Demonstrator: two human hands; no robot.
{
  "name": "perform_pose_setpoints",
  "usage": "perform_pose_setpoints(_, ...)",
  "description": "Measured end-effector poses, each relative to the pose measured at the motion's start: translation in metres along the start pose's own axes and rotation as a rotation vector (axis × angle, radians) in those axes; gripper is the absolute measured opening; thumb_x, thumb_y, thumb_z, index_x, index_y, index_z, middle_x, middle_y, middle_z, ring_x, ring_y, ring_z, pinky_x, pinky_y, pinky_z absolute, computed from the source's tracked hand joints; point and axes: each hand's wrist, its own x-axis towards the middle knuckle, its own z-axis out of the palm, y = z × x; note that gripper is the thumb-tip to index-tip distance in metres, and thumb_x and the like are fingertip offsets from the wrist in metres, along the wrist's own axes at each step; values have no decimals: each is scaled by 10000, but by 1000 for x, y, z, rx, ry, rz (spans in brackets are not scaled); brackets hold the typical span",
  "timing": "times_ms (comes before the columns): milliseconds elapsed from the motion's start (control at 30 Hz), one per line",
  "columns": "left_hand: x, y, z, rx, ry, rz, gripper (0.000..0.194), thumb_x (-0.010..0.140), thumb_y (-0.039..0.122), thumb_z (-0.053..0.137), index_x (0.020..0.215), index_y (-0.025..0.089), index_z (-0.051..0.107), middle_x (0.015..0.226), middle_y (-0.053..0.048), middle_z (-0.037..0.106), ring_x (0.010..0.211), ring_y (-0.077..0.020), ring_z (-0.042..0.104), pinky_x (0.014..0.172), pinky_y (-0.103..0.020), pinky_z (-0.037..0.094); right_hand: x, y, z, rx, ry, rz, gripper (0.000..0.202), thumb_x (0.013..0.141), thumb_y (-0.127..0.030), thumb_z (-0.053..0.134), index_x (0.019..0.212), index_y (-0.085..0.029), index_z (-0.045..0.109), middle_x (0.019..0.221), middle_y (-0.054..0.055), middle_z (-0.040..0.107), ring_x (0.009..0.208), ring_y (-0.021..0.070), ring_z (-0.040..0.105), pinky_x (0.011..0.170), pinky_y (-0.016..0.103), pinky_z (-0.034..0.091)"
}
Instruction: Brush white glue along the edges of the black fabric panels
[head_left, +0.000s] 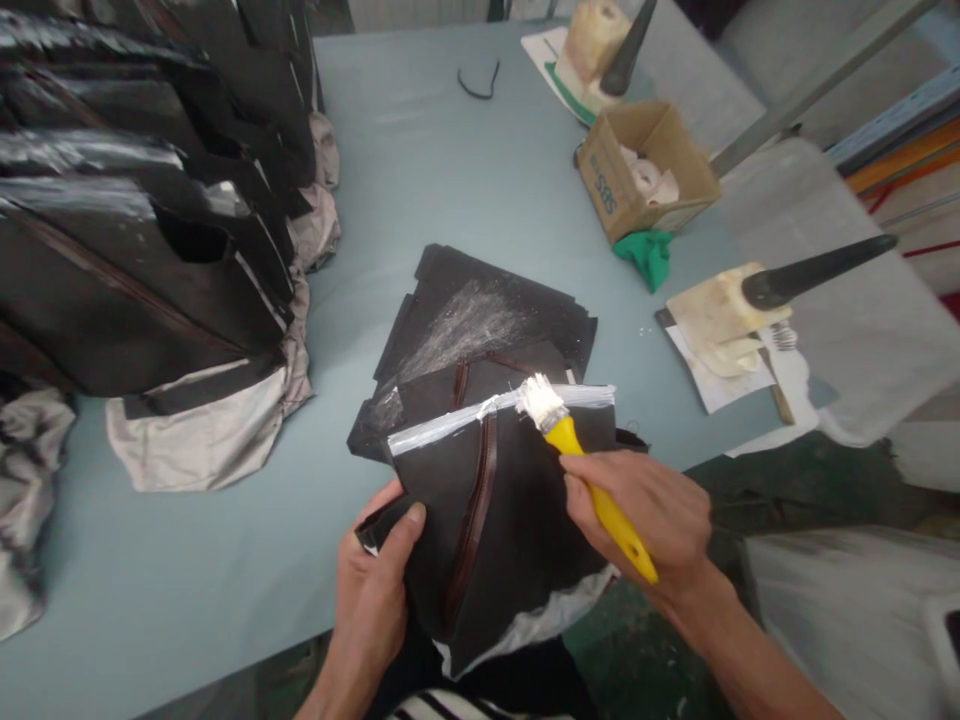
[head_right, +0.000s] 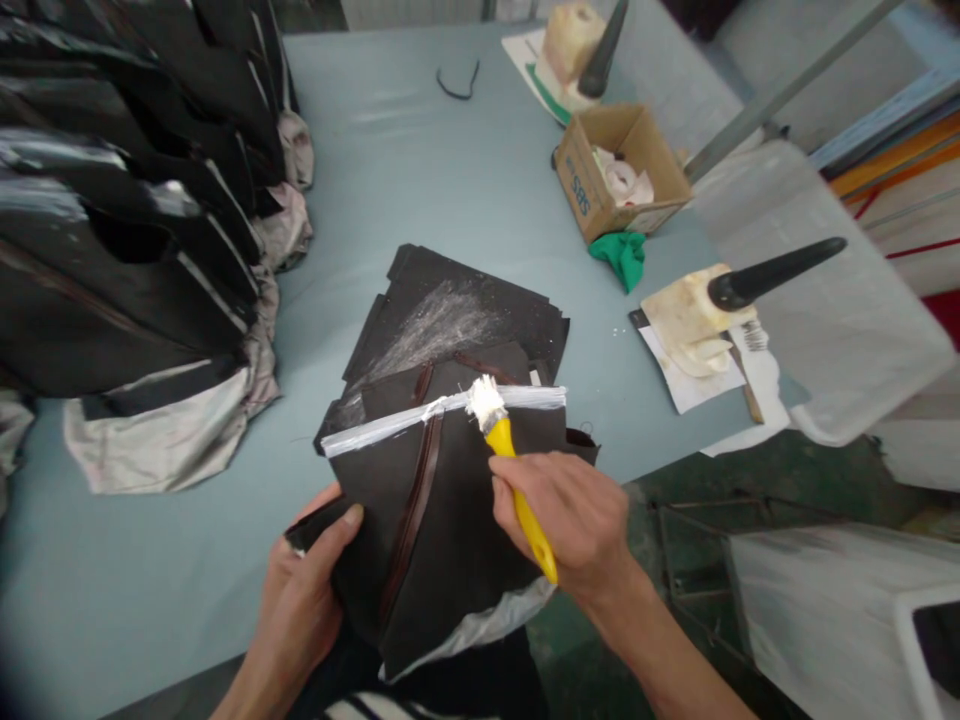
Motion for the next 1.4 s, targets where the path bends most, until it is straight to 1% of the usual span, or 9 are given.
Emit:
perform_pose_setpoints(133,-8,-3,-7,28,-30,-4,713,668,490,951,1271,163,755,991,-97,851,954,-322,799,854,-384,661,9,-3,8,-34,116,51,168,948,-78,686,1056,-206,697,827,22,797,653,202,769,657,296,639)
perform_pose_setpoints(333,-13,-5,-10,151,-36,113,607,713,547,901,1183,174,811,1140,-121,835,1148,-354,748,1048,-432,582,3,-49,-24,-7,69,311,83,1001,-187,652,1011,-249,706,791,-18,784,644,200,767,670,311,661)
perform_pose_setpoints(433,-19,4,-2,203,17,160,542,621,541,934,1032,197,858,1091,-116,842,1140,-384,745,1067,-468,566,7,-64,-24,34,34,249,87,987,-170,657,1027,-236,698,783,-16,777,618,191,748,652,305,657)
perform_pose_setpoints(567,-25,12,4,221,20,192,482,572,519,939,944,220,870,1052,-110,845,1136,-401,744,1081,-483,556,20,-60,-15,-28,44,126,132,977,-103,671,1054,-209,675,829,1,793,630,172,750,660,270,639)
perform_pose_setpoints(767,-15,7,-4,264,-26,214,549,680,601,871,1057,202,860,1126,-122,836,1167,-383,730,1094,-476,539,11,-65,-28,-134,98,423,117,1034,-258,622,971,-244,719,782,-10,791,646,192,772,667,293,633)
perform_pose_setpoints(867,-6,2,-8,245,-43,205,591,704,616,871,1103,181,843,1146,-130,831,1172,-372,728,1100,-463,531,4,-69,-16,1,144,608,117,991,-303,674,940,-246,762,712,-21,768,573,184,743,577,274,606)
perform_pose_setpoints(1033,9,-6,-16,111,-101,116,622,740,548,890,1209,153,785,1047,-110,844,1069,-326,769,950,-385,610,12,-49,30,588,345,936,178,976,-316,668,888,-178,738,635,-13,709,478,146,647,486,233,554)
perform_pose_setpoints(1200,17,-4,-16,6,-87,33,648,673,477,948,1203,157,759,929,-77,846,860,-278,802,733,-312,644,9,-32,32,754,653,973,165,911,-329,731,859,-172,735,593,-32,659,467,130,604,485,226,537)
perform_pose_setpoints(1400,29,1,-12,-36,-100,9,594,607,408,979,1104,156,771,899,-79,845,840,-284,807,735,-332,659,-10,-37,32,687,419,979,145,944,-293,692,877,-176,746,635,-10,695,493,138,630,483,227,542)
